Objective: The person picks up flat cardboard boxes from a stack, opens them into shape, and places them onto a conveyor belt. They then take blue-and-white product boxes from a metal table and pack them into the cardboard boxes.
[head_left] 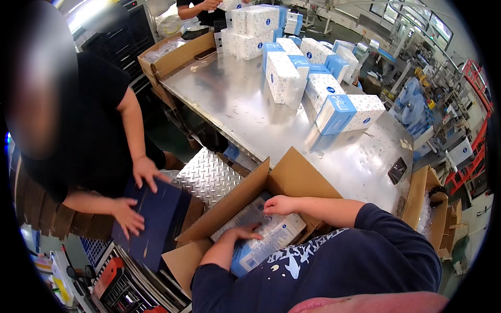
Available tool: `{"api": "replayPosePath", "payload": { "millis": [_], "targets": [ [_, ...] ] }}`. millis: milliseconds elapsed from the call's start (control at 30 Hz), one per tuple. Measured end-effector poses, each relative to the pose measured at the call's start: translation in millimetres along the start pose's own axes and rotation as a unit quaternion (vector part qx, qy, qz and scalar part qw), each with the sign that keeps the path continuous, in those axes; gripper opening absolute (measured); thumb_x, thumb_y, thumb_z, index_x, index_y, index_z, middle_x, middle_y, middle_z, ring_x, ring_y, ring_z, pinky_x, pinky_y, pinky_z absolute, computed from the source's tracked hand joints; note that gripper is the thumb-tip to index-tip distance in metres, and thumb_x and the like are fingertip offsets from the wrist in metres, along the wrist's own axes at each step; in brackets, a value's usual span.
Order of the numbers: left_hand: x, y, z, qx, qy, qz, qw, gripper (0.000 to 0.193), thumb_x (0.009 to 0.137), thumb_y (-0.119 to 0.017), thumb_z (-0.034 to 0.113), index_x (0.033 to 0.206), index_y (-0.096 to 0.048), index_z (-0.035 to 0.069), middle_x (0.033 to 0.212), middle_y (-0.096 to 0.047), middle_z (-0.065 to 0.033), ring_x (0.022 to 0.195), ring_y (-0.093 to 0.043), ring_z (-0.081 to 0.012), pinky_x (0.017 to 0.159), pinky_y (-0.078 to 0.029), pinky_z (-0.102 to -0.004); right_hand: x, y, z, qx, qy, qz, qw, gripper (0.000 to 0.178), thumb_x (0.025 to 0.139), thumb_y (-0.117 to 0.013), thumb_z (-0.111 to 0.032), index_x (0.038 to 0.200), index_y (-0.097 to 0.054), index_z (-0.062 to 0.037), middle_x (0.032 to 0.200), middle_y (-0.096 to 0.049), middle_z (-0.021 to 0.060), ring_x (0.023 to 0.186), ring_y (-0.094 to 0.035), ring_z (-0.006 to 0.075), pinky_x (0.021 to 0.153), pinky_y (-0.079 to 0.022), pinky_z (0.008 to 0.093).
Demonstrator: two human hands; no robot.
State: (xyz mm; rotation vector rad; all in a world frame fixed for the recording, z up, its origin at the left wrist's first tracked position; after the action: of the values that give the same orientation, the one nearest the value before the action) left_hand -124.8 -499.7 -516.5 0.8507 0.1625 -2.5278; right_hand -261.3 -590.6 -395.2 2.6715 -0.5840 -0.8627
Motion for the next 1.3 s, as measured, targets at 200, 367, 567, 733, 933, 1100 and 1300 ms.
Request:
{"api": "replayPosePath", "payload": {
  "millis": [200,367,567,733,933,1100,1300],
  "targets": [
    [18,4,-33,0.005,-0.079,-0.002,0.997,0.104,0.078,-0.052,0.067,0.144,-0.014,-0.004,0.147,-0.024,-0.0239,0.137,-0.024,-0.0287,0.111,-0.019,-0.0359,-14,-25,5,-0.117,0.014,-0.076,0.990,0.023,0.089,-0.056,-0.029,0.096,-0.066,-0.0091,0.087,-0.066,0.0052,0.079,-0.060,0.0168,0.074,-0.047,0.0306],
    [38,-17,-59,0.054,-0.080,0.013,0.995,0.105,0.080,-0.043,0.071,0.144,-0.008,-0.005,0.148,-0.017,-0.0263,0.140,-0.016,-0.0300,0.113,-0.016,-0.0367,-35,-30,-1,-0.021,0.019,-0.059,0.998,0.024,0.089,-0.056,-0.026,0.095,-0.064,-0.0042,0.098,-0.065,0.0090,0.091,-0.059,0.0198,0.081,-0.045,0.0324],
    [38,-17,-46,-0.289,0.084,0.038,0.953,0.058,0.093,-0.039,0.056,0.130,-0.052,0.013,0.126,-0.055,-0.0083,0.112,-0.051,-0.0185,0.094,-0.040,-0.0325,-28,-49,37,0.083,0.089,-0.061,0.991,0.021,0.087,-0.056,-0.024,0.090,-0.065,-0.0051,0.092,-0.064,0.0085,0.090,-0.059,0.0205,0.080,-0.044,0.0345],
    [-5,20,1,0.164,0.082,0.221,0.958,0.049,0.093,-0.045,0.043,0.122,-0.056,0.005,0.117,-0.060,-0.0167,0.110,-0.056,-0.0289,0.093,-0.043,-0.0361,-8,-47,37,-0.193,0.227,0.035,0.954,0.024,0.080,-0.058,-0.026,0.086,-0.065,-0.0039,0.087,-0.063,0.0185,0.086,-0.059,0.0364,0.078,-0.046,0.0458],
    [-38,-37,45,0.362,0.021,0.358,0.861,0.077,0.086,-0.053,0.041,0.143,-0.018,0.003,0.147,-0.028,-0.0156,0.133,-0.030,-0.0321,0.107,-0.024,-0.0532,11,-38,29,0.014,0.025,0.140,0.990,0.021,0.083,-0.061,-0.024,0.088,-0.067,-0.0050,0.081,-0.066,0.0126,0.077,-0.063,0.0242,0.072,-0.049,0.0358],
    [7,-35,29,0.396,0.113,0.340,0.846,0.078,0.081,-0.063,0.039,0.141,-0.027,0.006,0.148,-0.025,-0.0141,0.133,-0.031,-0.0293,0.106,-0.027,-0.0522,-12,-12,24,0.234,-0.078,0.155,0.957,0.016,0.087,-0.060,-0.020,0.081,-0.064,-0.0062,0.072,-0.060,-0.0010,0.065,-0.052,0.0075,0.057,-0.042,0.0253],
    [-71,2,125,0.062,-0.273,0.563,0.777,0.076,0.062,-0.082,0.019,0.127,-0.045,0.006,0.129,-0.046,-0.0157,0.108,-0.054,-0.0320,0.090,-0.047,-0.0357,-32,9,-4,0.399,-0.123,0.174,0.892,0.014,0.085,-0.058,-0.020,0.081,-0.059,-0.0066,0.074,-0.058,0.0028,0.067,-0.057,0.0136,0.055,-0.046,0.0295]
  ]
}}
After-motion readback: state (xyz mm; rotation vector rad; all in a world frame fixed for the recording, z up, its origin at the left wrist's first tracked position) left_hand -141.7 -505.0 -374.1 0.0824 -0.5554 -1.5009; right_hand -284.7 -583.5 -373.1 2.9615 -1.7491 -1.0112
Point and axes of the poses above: each hand's wrist, its own x-axis towards the middle knuckle, its own y-axis out of the back of the hand, z = x × y, the point moved 5 cm from there along x, towards the middle knuckle
